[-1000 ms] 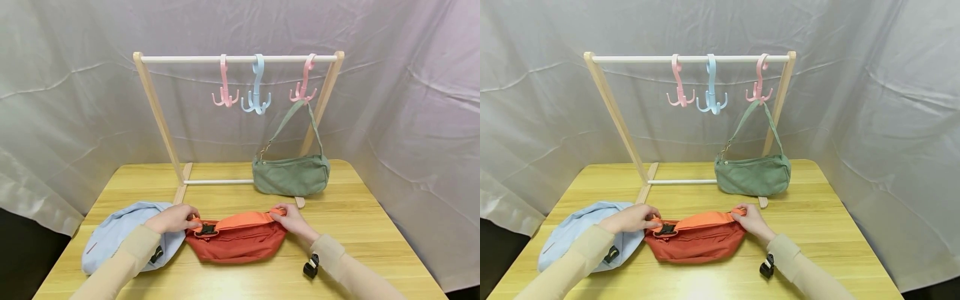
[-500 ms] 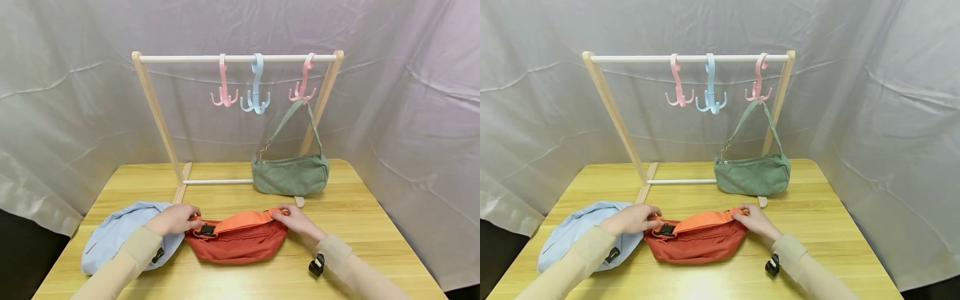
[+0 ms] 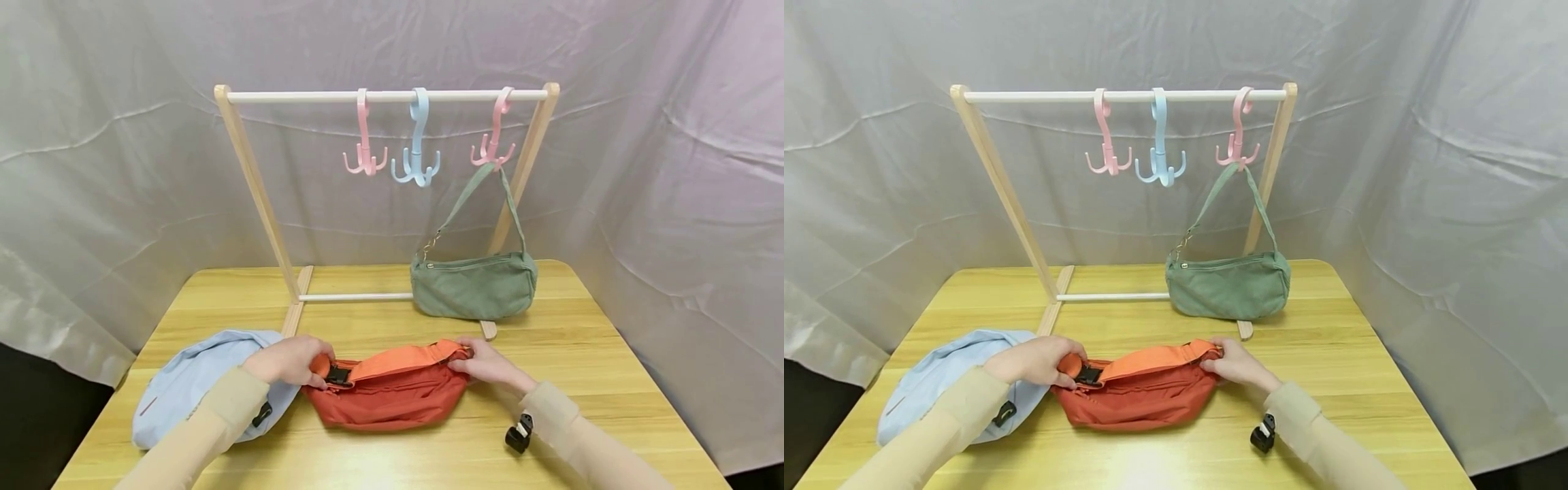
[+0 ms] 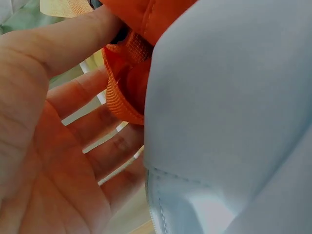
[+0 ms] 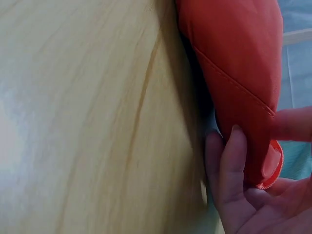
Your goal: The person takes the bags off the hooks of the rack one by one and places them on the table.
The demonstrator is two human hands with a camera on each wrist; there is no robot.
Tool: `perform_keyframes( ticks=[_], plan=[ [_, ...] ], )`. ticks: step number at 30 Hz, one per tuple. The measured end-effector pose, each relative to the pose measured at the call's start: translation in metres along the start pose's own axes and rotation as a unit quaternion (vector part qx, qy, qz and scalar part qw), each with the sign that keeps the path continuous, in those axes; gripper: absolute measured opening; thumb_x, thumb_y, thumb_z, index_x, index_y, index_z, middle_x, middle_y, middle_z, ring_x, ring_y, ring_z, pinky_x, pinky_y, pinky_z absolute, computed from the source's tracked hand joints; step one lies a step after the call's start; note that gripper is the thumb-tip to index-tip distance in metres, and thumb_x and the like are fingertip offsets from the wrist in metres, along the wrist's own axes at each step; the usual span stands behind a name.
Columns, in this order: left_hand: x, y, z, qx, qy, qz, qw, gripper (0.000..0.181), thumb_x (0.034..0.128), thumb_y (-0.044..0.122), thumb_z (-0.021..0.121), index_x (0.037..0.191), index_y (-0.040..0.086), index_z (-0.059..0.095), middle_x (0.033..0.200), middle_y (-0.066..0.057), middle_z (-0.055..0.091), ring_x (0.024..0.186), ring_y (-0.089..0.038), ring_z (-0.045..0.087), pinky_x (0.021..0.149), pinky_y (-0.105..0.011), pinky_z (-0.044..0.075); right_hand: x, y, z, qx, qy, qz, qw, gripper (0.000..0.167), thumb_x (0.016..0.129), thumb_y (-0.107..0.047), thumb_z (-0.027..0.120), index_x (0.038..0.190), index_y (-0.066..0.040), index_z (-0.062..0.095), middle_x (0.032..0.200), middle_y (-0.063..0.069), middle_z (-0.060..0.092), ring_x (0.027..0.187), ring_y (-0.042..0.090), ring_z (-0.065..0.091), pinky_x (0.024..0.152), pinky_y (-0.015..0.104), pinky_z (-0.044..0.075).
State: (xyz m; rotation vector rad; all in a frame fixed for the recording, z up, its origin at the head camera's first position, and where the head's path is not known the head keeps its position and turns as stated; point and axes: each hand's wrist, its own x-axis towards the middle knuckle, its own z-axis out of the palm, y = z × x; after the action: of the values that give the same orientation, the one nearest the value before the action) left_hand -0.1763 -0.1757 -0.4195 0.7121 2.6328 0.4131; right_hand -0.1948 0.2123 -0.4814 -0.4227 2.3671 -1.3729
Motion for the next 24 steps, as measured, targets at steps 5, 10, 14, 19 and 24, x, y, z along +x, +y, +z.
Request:
perform_keyframes(
  ticks=[5, 10, 14, 19, 24],
  plan=[
    [0.002, -0.003, -0.002, 0.01, 0.011, 0.016, 0.9998, 0.037, 0.0797, 0.021, 0.085, 0.11, 0.008, 0.069, 0.099, -0.002, 0.068, 0.092, -0.018, 0.059, 0.088, -0.042, 0.051, 0.002, 0.002, 0.002, 0.013, 0.007, 0.0, 0.9999, 0.035, 0.086, -0.003, 0.067, 0.118, 0.008, 0.06, 0.087, 0.003, 0.065, 0.07, 0.006, 0.057, 0.061, 0.019, 0.048],
    [0.004, -0.006, -0.002, 0.021, 0.023, 0.007, 0.9995, 0.036, 0.0788, 0.02, 0.086, 0.108, 0.009, 0.069, 0.097, -0.002, 0.068, 0.089, -0.018, 0.059, 0.083, -0.04, 0.05, 0.003, 0.001, 0.005, 0.026, 0.009, 0.002, 0.9996, 0.035, 0.086, -0.002, 0.067, 0.118, 0.009, 0.059, 0.089, 0.006, 0.068, 0.073, 0.008, 0.058, 0.063, 0.02, 0.05],
    [0.005, -0.006, -0.003, 0.029, 0.024, -0.004, 0.9993, 0.036, 0.0785, 0.02, 0.086, 0.109, 0.009, 0.069, 0.096, -0.001, 0.067, 0.089, -0.018, 0.059, 0.083, -0.04, 0.05, 0.002, -0.002, 0.005, 0.026, 0.017, 0.014, 0.9994, 0.041, 0.087, -0.002, 0.066, 0.125, 0.011, 0.055, 0.096, 0.013, 0.07, 0.075, 0.009, 0.06, 0.063, 0.022, 0.052],
    [0.004, -0.003, -0.009, 0.031, 0.018, -0.017, 0.9992, 0.044, 0.0793, 0.022, 0.086, 0.117, 0.008, 0.068, 0.109, -0.006, 0.07, 0.1, -0.023, 0.063, 0.092, -0.046, 0.052, -0.001, -0.008, 0.002, -0.006, 0.036, 0.017, 0.9992, 0.045, 0.09, -0.005, 0.066, 0.129, 0.012, 0.053, 0.1, 0.018, 0.066, 0.075, 0.013, 0.06, 0.062, 0.025, 0.054],
    [0.003, 0.002, -0.021, 0.029, 0.016, 0.011, 0.9994, 0.049, 0.0845, 0.027, 0.082, 0.125, 0.005, 0.065, 0.122, -0.013, 0.069, 0.111, -0.03, 0.065, 0.097, -0.049, 0.052, -0.004, -0.011, -0.003, -0.051, 0.052, -0.009, 0.9973, 0.039, 0.091, -0.007, 0.066, 0.124, 0.01, 0.057, 0.104, 0.022, 0.066, 0.082, 0.017, 0.064, 0.068, 0.024, 0.055]
  ],
)
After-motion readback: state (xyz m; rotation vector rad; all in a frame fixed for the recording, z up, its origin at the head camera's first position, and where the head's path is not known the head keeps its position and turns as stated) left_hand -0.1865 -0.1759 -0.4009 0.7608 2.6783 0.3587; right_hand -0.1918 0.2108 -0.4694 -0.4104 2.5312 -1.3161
